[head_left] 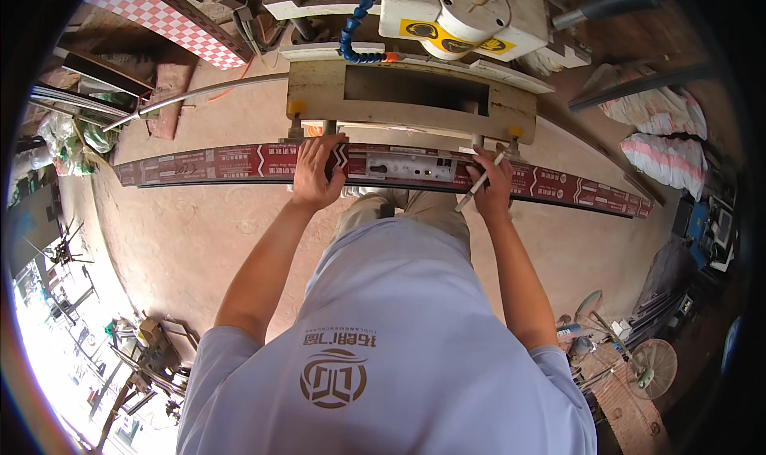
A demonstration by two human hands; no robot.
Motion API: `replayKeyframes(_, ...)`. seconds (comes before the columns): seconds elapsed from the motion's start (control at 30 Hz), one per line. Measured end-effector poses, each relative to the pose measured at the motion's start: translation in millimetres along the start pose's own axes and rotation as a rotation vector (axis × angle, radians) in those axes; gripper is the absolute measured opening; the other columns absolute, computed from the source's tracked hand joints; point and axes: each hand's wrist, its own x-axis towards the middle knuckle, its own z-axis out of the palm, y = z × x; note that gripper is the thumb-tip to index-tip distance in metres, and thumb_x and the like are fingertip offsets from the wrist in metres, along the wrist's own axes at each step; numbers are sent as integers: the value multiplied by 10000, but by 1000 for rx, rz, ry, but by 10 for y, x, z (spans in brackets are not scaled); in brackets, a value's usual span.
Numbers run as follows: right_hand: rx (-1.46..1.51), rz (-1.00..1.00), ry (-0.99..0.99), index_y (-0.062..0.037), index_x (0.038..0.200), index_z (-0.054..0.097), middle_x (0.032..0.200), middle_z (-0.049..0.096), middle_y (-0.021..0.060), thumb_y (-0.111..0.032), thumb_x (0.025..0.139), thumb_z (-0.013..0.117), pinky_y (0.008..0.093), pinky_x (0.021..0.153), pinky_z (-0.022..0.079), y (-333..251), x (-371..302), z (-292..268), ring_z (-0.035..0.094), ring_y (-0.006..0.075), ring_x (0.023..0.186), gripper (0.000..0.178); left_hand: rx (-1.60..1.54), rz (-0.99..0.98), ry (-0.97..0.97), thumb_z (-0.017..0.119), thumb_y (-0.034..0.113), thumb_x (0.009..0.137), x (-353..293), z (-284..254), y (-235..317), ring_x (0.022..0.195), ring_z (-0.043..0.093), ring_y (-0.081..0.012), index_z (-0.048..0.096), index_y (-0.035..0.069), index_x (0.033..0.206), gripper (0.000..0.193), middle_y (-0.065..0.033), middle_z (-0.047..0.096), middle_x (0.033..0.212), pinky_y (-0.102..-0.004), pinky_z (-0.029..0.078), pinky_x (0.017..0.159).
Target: The person measures and marks a long metal profile with a marker and ruler, then positions it on a cutting machine. They operate the machine to cut the profile and remove the cut piece.
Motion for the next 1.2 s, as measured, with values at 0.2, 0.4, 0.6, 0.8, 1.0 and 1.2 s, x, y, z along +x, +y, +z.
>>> replayKeyframes(0.2, 80, 44, -20, -72, 1135, 649, 1271, 703, 128, -72, 858, 773, 466, 1012, 415, 4, -28, -52, 617, 356, 1186, 303, -45, -30, -12, 582, 81, 764, -19, -33, 36, 1089, 558, -413, 545, -13, 1308, 553, -217, 614, 1193, -494, 432, 1023)
replayKeyframes(0.4, 131, 77, -12, -60, 1163, 631, 1328, 668, 152, -36, 848, 780, 472, 1023, 435, 29, -97, -115, 603, 381, 1203, 349, -122, -109, 57, 599, 74, 811, -129, -74, 219, 1084, 584, -391, 636, -2, 1181, 379, -203, 636, 1152, -472, 461, 996)
replayKeyframes(0.6, 171, 150, 44, -56, 1222, 610, 1369, 642, 158, -31, 869, 781, 445, 1030, 465, 92, -227, -203, 595, 372, 1240, 394, -335, -295, 88, 601, 53, 861, -467, -18, 464, 919, 659, -280, 681, 1, 960, 138, -137, 689, 976, -365, 510, 850)
replayKeyframes(0.8, 282, 238, 87, -60, 1247, 605, 1361, 650, 151, -10, 883, 769, 405, 1070, 468, 194, -255, -234, 595, 326, 1290, 402, -595, -647, -341, 700, 263, 928, -646, 516, 524, 881, 640, -167, 693, 2, 972, 264, -84, 697, 960, -324, 515, 802)
replayKeyframes(1.0, 288, 250, 92, -67, 1247, 620, 1335, 665, 149, 12, 867, 774, 398, 1073, 465, 218, -253, -240, 604, 320, 1280, 418, -913, -1257, -492, 794, 648, 805, -432, 1038, 530, 1019, 647, -250, 558, -44, 1311, 888, -222, 654, 1160, -354, 519, 896)
replayKeyframes(1.2, 283, 237, 66, -72, 1242, 618, 1337, 662, 147, 26, 861, 774, 405, 1067, 470, 208, -258, -225, 610, 315, 1265, 424, -1251, -1414, -467, 770, 791, 709, -298, 1124, 665, 1438, 398, -363, 226, 55, 1607, 1283, -322, 328, 1555, -464, 346, 1172)
